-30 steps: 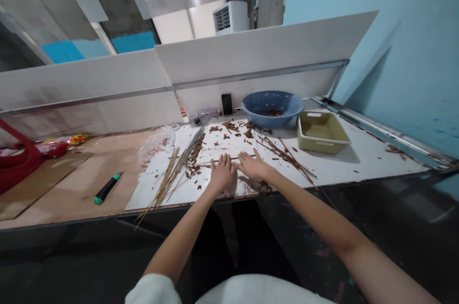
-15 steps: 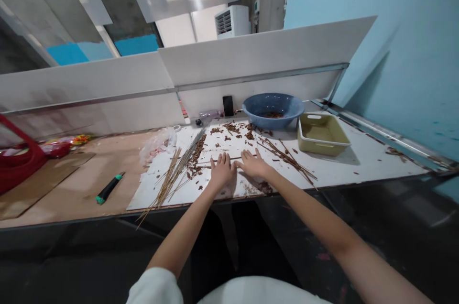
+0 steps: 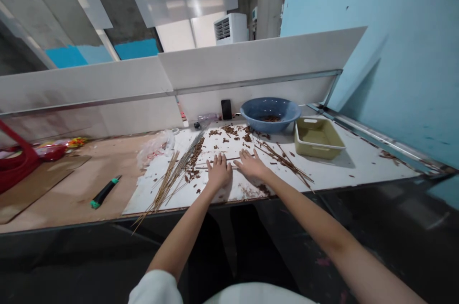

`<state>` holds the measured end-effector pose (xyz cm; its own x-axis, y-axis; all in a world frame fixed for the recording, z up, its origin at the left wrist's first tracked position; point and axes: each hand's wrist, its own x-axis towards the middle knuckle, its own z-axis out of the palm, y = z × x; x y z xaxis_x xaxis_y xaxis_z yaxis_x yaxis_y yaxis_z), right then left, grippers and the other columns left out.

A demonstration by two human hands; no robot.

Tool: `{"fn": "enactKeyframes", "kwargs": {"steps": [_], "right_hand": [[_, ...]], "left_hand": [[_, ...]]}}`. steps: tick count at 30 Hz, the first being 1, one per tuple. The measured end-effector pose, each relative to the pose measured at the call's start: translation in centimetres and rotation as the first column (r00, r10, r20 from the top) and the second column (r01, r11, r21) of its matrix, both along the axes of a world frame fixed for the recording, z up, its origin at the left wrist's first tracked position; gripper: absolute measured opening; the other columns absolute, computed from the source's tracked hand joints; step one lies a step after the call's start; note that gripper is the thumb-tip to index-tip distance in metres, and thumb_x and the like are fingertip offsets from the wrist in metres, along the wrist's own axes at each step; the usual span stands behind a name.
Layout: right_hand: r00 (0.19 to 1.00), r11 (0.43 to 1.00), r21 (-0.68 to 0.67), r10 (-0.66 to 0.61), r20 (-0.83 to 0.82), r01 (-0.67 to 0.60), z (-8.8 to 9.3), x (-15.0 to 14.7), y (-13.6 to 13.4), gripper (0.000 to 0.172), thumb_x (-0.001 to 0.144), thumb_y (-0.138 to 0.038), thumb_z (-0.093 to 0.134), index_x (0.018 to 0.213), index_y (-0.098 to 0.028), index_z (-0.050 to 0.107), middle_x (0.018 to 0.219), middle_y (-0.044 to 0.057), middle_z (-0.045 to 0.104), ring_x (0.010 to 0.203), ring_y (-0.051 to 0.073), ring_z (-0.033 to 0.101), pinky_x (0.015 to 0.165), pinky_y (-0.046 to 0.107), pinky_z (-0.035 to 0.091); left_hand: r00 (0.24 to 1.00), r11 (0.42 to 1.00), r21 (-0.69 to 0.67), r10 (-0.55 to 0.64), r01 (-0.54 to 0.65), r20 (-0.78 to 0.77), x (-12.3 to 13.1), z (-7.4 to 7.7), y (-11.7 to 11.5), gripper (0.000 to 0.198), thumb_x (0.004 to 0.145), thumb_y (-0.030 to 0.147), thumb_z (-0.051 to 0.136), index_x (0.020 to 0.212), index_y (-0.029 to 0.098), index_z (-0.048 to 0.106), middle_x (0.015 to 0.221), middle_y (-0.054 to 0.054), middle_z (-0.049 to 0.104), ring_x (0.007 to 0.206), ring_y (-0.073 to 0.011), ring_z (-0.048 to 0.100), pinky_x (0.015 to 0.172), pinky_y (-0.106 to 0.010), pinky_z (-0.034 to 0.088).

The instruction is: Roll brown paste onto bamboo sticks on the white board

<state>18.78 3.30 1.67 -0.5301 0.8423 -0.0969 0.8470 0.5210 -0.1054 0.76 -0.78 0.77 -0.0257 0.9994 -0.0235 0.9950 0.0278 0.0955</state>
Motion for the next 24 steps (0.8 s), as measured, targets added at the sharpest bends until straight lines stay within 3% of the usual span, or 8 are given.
{"fn": "enactKeyframes", "kwargs": {"steps": [2,7,10,14,19,21,24], "right_hand": [[0.999,0.999,-0.004,-0.046,-0.011,0.046,-0.1,-0.2,0.1,0.066,0.120,-0.050,0.028,0.177,-0.020,0.040,0.187,0.022,0.026,0.176,0.034,0.018,0.140,0.068,0.007],[0.999,0.997,0.063,0.033,-0.018,-0.032,-2.4,0.7,-1.9,0.068,0.117,-0.061,0.035,0.175,-0.026,0.045,0.185,0.020,0.032,0.175,0.036,0.023,0.139,0.069,0.008],[1.000,0.999,0.037,-0.002,-0.028,0.003,-1.7,0.4,-0.8,0.071,0.117,-0.063,0.032,0.177,-0.027,0.041,0.185,0.019,0.035,0.174,0.036,0.026,0.140,0.069,0.009],[0.995,0.995,0.003,-0.101,-0.012,0.101,0.2,-0.5,1.4,0.076,0.119,-0.057,0.017,0.179,-0.014,0.035,0.184,0.024,0.033,0.175,0.034,0.024,0.140,0.067,0.007],[0.999,0.997,0.063,0.042,0.008,-0.042,-1.6,0.9,-0.6,0.069,0.118,-0.057,0.033,0.177,-0.023,0.042,0.185,0.022,0.030,0.175,0.038,0.023,0.139,0.071,0.007],[0.999,0.999,0.041,0.034,0.003,-0.034,-2.2,1.4,-1.0,0.072,0.117,-0.060,0.033,0.178,-0.022,0.039,0.185,0.023,0.031,0.174,0.037,0.024,0.140,0.069,0.008],[0.999,0.999,-0.024,-0.046,-0.007,0.046,-1.3,0.8,0.3,0.077,0.117,-0.063,0.027,0.180,-0.019,0.034,0.184,0.024,0.033,0.174,0.035,0.026,0.140,0.067,0.006]], "left_hand": [[1.000,1.000,0.020,0.006,-0.006,-0.005,-0.1,0.1,0.2,0.072,0.116,0.042,0.018,0.181,0.015,0.029,0.189,-0.012,0.021,0.177,-0.0331,0.017,0.141,-0.069,0.009],[0.999,0.999,0.005,-0.037,0.037,-0.037,-1.2,-1.4,-2.0,0.073,0.116,0.045,0.019,0.181,0.016,0.030,0.188,-0.012,0.025,0.176,-0.0333,0.019,0.140,-0.072,0.008],[0.999,0.999,-0.041,-0.030,0.029,-0.016,-1.4,-0.4,-0.8,0.072,0.115,0.044,0.018,0.181,0.017,0.029,0.188,-0.011,0.023,0.177,-0.0320,0.017,0.140,-0.072,0.006],[0.998,0.998,-0.053,0.047,-0.045,0.040,-0.8,1.2,1.8,0.073,0.115,0.043,0.019,0.181,0.015,0.028,0.190,-0.013,0.019,0.177,-0.0318,0.017,0.141,-0.068,0.010],[1.000,1.000,-0.026,-0.007,0.007,-0.007,-1.7,-0.3,-0.4,0.073,0.115,0.045,0.020,0.181,0.015,0.030,0.188,-0.015,0.024,0.176,-0.0348,0.018,0.141,-0.071,0.009],[0.999,0.999,-0.029,-0.037,0.037,-0.026,-2.2,-0.9,-1.2,0.072,0.115,0.045,0.021,0.182,0.019,0.029,0.188,-0.013,0.025,0.176,-0.0352,0.019,0.140,-0.073,0.009],[1.000,1.000,-0.022,-0.004,0.004,-0.011,-2.2,-0.4,-0.3,0.071,0.115,0.045,0.020,0.182,0.020,0.029,0.188,-0.012,0.024,0.176,-0.0342,0.020,0.140,-0.072,0.009]]}}
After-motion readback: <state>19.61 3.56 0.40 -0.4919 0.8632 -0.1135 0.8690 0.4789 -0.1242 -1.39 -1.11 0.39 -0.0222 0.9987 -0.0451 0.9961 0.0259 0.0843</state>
